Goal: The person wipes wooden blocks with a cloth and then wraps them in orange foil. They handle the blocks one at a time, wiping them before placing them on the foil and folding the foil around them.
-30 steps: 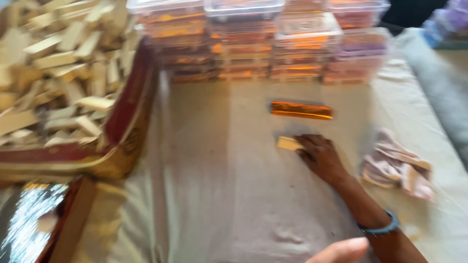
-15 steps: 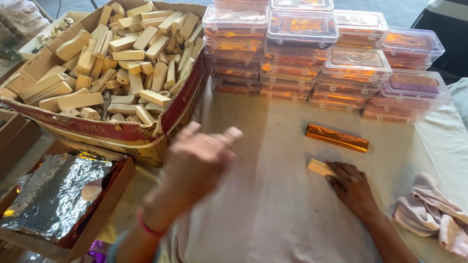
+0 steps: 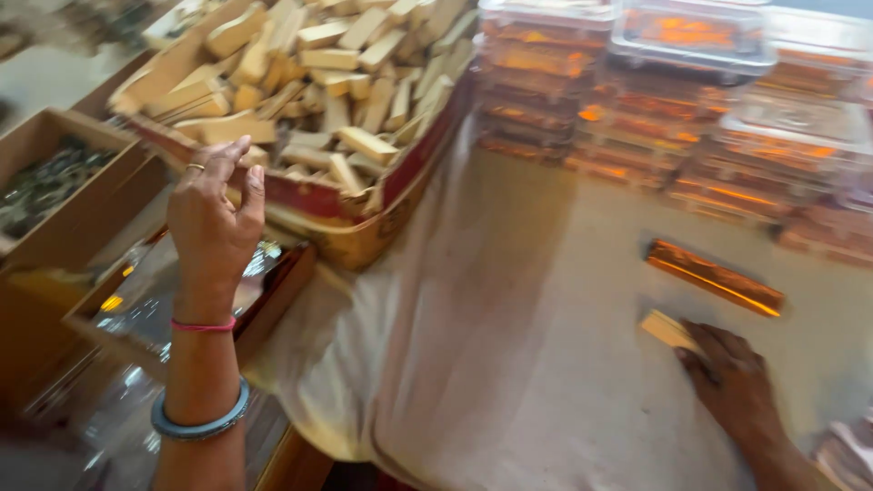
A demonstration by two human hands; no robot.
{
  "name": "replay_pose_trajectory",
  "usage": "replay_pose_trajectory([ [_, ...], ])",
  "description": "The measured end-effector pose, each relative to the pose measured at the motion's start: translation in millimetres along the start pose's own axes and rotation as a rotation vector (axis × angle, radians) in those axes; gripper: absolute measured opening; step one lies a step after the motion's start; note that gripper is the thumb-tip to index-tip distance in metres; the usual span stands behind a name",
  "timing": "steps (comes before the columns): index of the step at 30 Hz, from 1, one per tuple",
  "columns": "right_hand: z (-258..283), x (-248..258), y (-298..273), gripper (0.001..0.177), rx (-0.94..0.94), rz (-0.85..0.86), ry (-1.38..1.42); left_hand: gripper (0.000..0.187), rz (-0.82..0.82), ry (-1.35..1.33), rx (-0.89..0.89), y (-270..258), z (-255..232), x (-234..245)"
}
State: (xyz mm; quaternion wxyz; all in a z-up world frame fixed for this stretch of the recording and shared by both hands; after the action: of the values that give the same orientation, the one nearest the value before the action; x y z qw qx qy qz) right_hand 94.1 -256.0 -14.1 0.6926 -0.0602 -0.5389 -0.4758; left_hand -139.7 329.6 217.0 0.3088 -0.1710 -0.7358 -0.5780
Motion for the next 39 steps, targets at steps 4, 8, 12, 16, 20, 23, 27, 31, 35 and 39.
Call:
replay_pose_trajectory([
  [4,-12.5,-4.8,-5.9,0.049,-0.028,-0.024,-0.062,0.025,0.079,0.084,0.288,-38.7,49.9,16.5],
  [8,-45.9,-19.2,-15.3,0.047,0.015,0.001,-0.059,0.036,0.319,0.344,0.383,-79.3,121.1,-15.0],
  [12,-39.0,-18.9,-12.5,0.046,0.002,-0.01,-0.173,0.053,0.57,0.481,0.495,-126.9,187.0,-51.4],
  [16,-23.5,-11.4,-7.6,0.042,-0.041,-0.037,-0.2,0.051,0.75,0.46,0.587,-154.3,217.6,-71.1],
  [20,-32.8,-15.2,-12.8,0.041,-0.019,-0.038,-0.251,0.052,0.852,0.5,0.496,-164.4,218.4,-85.6],
  [23,-51.4,-23.5,-17.1,0.041,-0.008,-0.032,-0.238,0.04,0.965,0.455,0.587,-170.2,202.1,-81.0],
  [27,-52.8,-23.9,-17.5,0.04,0.035,-0.04,-0.13,0.036,0.881,0.49,0.468,-172.0,199.3,-80.9],
  [31,-47.5,-16.3,-19.5,0.039,-0.035,-0.02,-0.205,0.027,0.862,0.505,0.577,-163.1,193.5,-77.2],
  [35,-22.4,-5.6,-11.7,0.045,-0.042,0.011,-0.119,0.013,0.662,0.531,0.521,-174.2,220.5,-89.4],
  [39,-17.4,-5.1,-9.3,0.046,-0.087,0.052,-0.095,0.013,0.573,0.507,0.506,-172.6,220.6,-84.3],
])
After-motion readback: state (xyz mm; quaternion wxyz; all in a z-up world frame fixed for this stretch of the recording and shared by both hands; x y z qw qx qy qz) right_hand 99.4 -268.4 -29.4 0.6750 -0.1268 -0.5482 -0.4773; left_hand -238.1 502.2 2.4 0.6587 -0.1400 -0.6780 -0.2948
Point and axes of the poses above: each hand's wrist, its own y-axis towards the middle knuckle, its own x-axis out of the back of the hand, z = x × y, the point moved 7 cm from there along y, towards the middle knuckle, and after that the axes turned 9 degrees about y, right-handed, at the moved point
